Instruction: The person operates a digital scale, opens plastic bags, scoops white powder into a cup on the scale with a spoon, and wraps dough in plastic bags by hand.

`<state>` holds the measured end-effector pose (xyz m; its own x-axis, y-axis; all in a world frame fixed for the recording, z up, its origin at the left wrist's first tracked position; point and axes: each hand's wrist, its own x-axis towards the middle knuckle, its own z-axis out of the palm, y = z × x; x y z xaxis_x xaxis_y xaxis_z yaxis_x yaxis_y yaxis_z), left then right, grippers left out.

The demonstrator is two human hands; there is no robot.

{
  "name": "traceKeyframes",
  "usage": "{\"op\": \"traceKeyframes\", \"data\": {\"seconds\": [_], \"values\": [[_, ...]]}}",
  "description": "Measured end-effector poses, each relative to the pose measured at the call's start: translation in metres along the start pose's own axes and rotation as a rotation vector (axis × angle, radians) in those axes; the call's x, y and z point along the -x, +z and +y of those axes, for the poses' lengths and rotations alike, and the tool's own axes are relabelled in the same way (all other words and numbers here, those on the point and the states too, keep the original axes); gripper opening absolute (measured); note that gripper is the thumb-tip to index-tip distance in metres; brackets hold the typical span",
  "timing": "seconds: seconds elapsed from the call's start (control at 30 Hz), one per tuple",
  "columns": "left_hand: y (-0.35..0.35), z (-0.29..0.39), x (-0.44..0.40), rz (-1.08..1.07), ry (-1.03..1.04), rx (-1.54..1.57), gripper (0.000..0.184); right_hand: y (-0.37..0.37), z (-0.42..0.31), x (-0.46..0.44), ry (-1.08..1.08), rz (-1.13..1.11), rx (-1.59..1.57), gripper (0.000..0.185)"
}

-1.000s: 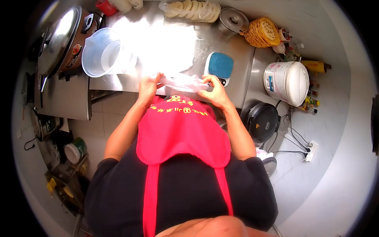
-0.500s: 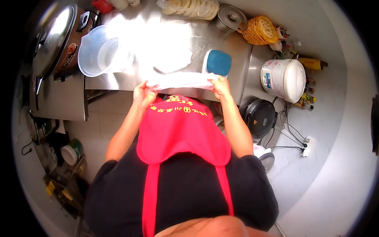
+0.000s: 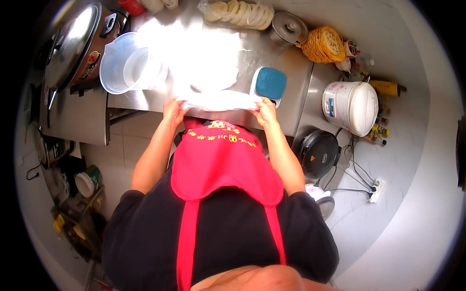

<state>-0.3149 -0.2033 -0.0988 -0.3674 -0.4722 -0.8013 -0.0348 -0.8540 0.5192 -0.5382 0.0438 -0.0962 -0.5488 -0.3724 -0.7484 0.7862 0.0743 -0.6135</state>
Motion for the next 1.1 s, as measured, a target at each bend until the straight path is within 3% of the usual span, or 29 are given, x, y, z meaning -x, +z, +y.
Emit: {"op": "traceKeyframes", "data": {"seconds": [0.03, 0.1, 0.13, 0.2, 0.23, 0.27, 0.33, 0.4, 0.43, 0.47, 0.5, 0.57, 0.67, 0.73, 0.77, 0.8, 0.83, 0.87, 0.9, 0.93, 1.0, 1.03, 1.07, 1.1], "values": [[0.002, -0.001, -0.002, -0.001, 0.011, 0.004, 0.026, 0.003, -0.004, 0.0, -0.021, -0.095, -0.233, 0.023], [0.008, -0.004, -0.009, -0.006, -0.085, 0.36, 0.025, 0.006, -0.018, -0.003, 0.025, -0.089, -0.34, 0.021], [0.024, 0.004, 0.003, -0.008, -0.08, 0.36, 0.025, 0.004, -0.023, -0.004, 0.081, -0.068, -0.449, 0.019], [0.069, 0.028, 0.038, -0.065, -0.205, 0.438, 0.025, -0.002, -0.04, -0.024, 0.118, -0.13, -0.426, 0.013], [0.043, 0.019, 0.0, -0.554, -0.241, 0.432, 0.024, 0.014, -0.062, -0.018, 0.109, -0.097, -0.407, 0.012], [0.065, 0.031, 0.003, -0.443, -0.203, 0.358, 0.023, 0.049, -0.098, 0.008, 0.087, 0.048, -0.384, 0.014], [0.123, 0.057, 0.012, -0.273, -0.118, 0.277, 0.024, 0.047, -0.123, -0.012, -0.078, -0.041, -0.244, 0.021], [0.143, 0.076, -0.019, -0.205, -0.076, 0.267, 0.025, 0.043, -0.15, -0.039, -0.101, -0.211, -0.202, 0.018], [0.137, 0.088, -0.047, -0.533, -0.102, 0.272, 0.026, 0.044, -0.164, -0.047, -0.101, -0.276, -0.175, 0.018], [0.133, 0.092, -0.062, -0.859, -0.127, 0.274, 0.028, 0.065, -0.174, -0.043, -0.206, -0.119, -0.141, 0.023], [0.15, 0.097, -0.045, -0.85, -0.131, 0.276, 0.028, 0.077, -0.182, -0.045, -0.236, -0.079, -0.137, 0.022], [0.203, 0.112, 0.004, -0.328, 0.058, 0.228, 0.033, 0.084, -0.186, -0.06, -0.257, -0.037, -0.132, 0.021], [0.183, 0.093, -0.073, -0.257, 0.027, 0.178, 0.036, 0.083, -0.179, -0.094, -0.305, -0.049, 0.012, 0.024], [0.176, 0.089, -0.075, -0.227, 0.04, 0.084, 0.041, 0.088, -0.17, -0.105, -0.372, 0.037, 0.274, 0.029], [0.172, 0.083, -0.075, -0.08, 0.152, -0.106, 0.045, 0.08, -0.169, -0.108, -0.335, 0.106, 0.569, 0.036], [0.171, 0.079, -0.064, 0.07, 0.263, -0.296, 0.05, 0.078, -0.16, -0.102, -0.33, 0.103, 0.573, 0.036], [0.165, 0.073, -0.058, 0.169, 0.394, -0.442, 0.053, 0.079, -0.15, -0.097, -0.685, 0.287, 0.845, 0.038], [0.153, 0.063, -0.049, 0.176, 0.392, -0.441, 0.053, 0.079, -0.141, -0.09, -1.047, 0.473, 1.107, 0.04], [0.136, 0.051, -0.042, 0.191, 0.662, -0.726, 0.051, 0.087, -0.138, -0.065, -1.011, 0.409, 1.033, 0.04], [0.124, 0.04, -0.036, 0.198, 0.932, -1.011, 0.051, 0.089, -0.125, -0.051, -1.078, 0.341, 1.023, 0.028], [0.108, 0.022, -0.025, -0.061, 0.739, -1.192, 0.048, 0.103, -0.084, -0.032, -0.977, 0.079, 1.001, 0.011], [0.101, 0.009, -0.029, -0.062, 0.907, -1.241, 0.038, 0.108, -0.056, -0.035, -0.908, -0.102, 1.002, 0.017], [0.097, 0.002, -0.032, -0.062, 0.904, -1.239, 0.038, 0.115, -0.037, -0.037, -0.76, -0.245, 1.031, 0.027], [0.094, -0.003, -0.035, 0.021, 1.01, -1.341, 0.033, 0.125, -0.02, -0.04, -0.684, -0.237, 1.056, 0.036]]}}
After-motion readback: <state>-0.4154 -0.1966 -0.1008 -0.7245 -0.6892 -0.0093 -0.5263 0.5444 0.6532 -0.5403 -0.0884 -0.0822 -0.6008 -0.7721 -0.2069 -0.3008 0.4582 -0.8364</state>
